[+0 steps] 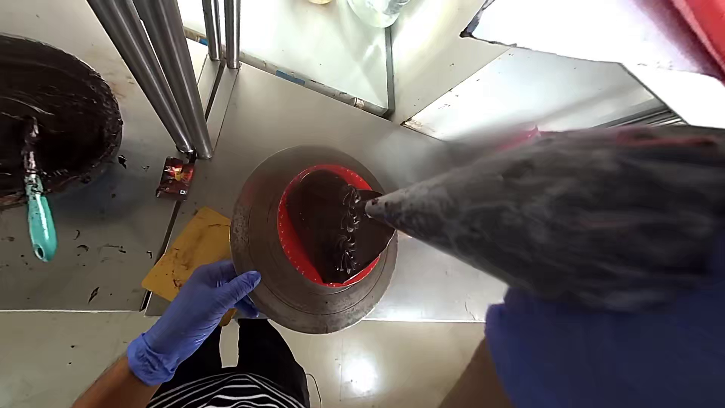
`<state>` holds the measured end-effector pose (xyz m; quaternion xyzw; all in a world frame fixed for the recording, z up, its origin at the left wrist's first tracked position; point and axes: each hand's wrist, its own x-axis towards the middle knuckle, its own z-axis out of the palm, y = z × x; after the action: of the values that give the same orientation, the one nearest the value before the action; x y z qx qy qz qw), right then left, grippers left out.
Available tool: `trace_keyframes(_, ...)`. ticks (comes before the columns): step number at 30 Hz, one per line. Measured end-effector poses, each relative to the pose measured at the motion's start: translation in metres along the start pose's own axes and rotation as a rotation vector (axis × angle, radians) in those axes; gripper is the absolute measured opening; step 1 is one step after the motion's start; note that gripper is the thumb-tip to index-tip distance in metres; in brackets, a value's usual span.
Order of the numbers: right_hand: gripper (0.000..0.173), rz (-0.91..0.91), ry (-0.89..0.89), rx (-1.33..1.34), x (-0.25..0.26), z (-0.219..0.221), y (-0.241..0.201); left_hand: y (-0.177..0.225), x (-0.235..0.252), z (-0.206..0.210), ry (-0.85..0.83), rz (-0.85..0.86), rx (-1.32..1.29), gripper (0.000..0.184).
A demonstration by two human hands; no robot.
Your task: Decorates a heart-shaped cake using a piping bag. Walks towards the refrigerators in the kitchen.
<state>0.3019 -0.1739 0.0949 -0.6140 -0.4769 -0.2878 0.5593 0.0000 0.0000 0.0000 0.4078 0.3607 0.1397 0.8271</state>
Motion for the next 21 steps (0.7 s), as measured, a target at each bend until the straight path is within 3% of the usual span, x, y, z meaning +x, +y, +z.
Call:
trace_keyframes(2,0.024,0.183,0.112,0.239,0.071,0.071,-0.075,-0.002,-0.001,-0.002,-0.010,-0.005,0.002,0.027)
trace_keyframes(4,0.023,0.153,0.016,0.173,0.101,0.102,-0.101,-0.003,-0.002,-0.004,-0.012,-0.003,-0.006,0.027)
trace_keyframes(9,0.012,-0.019,-0.036,0.149,0.102,0.128,-0.087,-0.001,-0.003,-0.001,0.009,0.010,-0.004,0.019)
trace_keyframes(17,0.016,0.053,-0.139,0.078,0.097,0.136,-0.086,0.001,-0.001,-0.003,-0.008,0.010,-0.017,0.017)
trace_keyframes(21,0.019,0.191,-0.224,0.014,0.099,0.136,-0.088,0.001,-0.001,-0.003,-0.012,0.001,-0.003,0.018)
